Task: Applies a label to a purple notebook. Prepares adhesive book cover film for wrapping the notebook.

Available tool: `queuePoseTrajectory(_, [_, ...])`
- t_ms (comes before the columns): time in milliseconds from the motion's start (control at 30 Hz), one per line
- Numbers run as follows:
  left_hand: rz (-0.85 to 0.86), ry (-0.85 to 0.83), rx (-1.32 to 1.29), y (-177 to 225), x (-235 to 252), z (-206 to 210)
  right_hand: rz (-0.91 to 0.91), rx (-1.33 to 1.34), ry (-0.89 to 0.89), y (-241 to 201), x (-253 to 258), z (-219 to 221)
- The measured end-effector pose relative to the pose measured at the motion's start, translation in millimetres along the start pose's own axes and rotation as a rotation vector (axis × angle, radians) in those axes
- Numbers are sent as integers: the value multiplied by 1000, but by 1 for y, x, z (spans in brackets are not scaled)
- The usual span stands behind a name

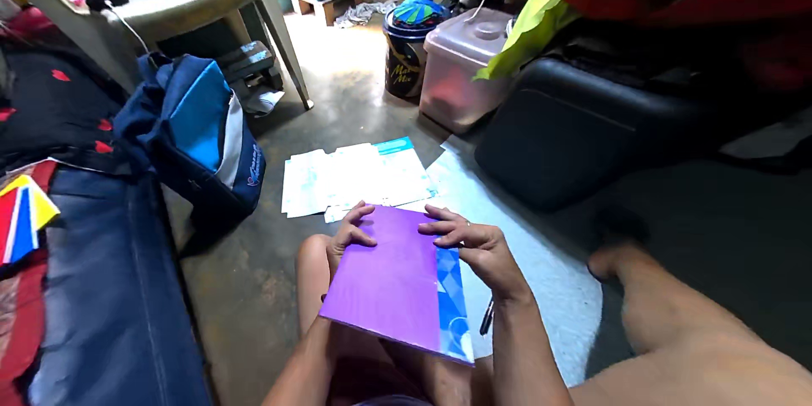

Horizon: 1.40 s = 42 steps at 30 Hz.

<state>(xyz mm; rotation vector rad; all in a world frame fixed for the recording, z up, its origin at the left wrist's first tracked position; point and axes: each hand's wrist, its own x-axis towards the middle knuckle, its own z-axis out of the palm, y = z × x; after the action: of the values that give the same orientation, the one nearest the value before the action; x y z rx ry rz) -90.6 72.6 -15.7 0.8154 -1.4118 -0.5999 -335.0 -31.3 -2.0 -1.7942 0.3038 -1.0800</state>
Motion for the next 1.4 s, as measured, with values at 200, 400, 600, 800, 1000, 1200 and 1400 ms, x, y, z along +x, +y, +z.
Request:
queuePoseTrajectory(200, [182,137,83,32,-3,25,-70,18,23,-24,-3,0])
queuePoseTrajectory(400, [-592,396,-85,22,0,45,472,120,285,6,-19,6])
queuePoseTrajectory(600, [-931,480,-43,-34,-12,40,821,117,278,46,-26,24])
queuePoseTrajectory(800, [-876,660,-304,-73,-17,38,722,136,193,39,-7,36])
queuePoseTrajectory(1000, [-1014,711,-343,-88,-11,37,769,119,283,53,-1,46])
queuePoseTrajectory(1200, [-1328,616,-2,-117,-12,40,1093,-205,371,120,-35,46])
queuePoseTrajectory(1400, [-1431,353,317,-137,-22,56,1252,-442,234,135,-36,27])
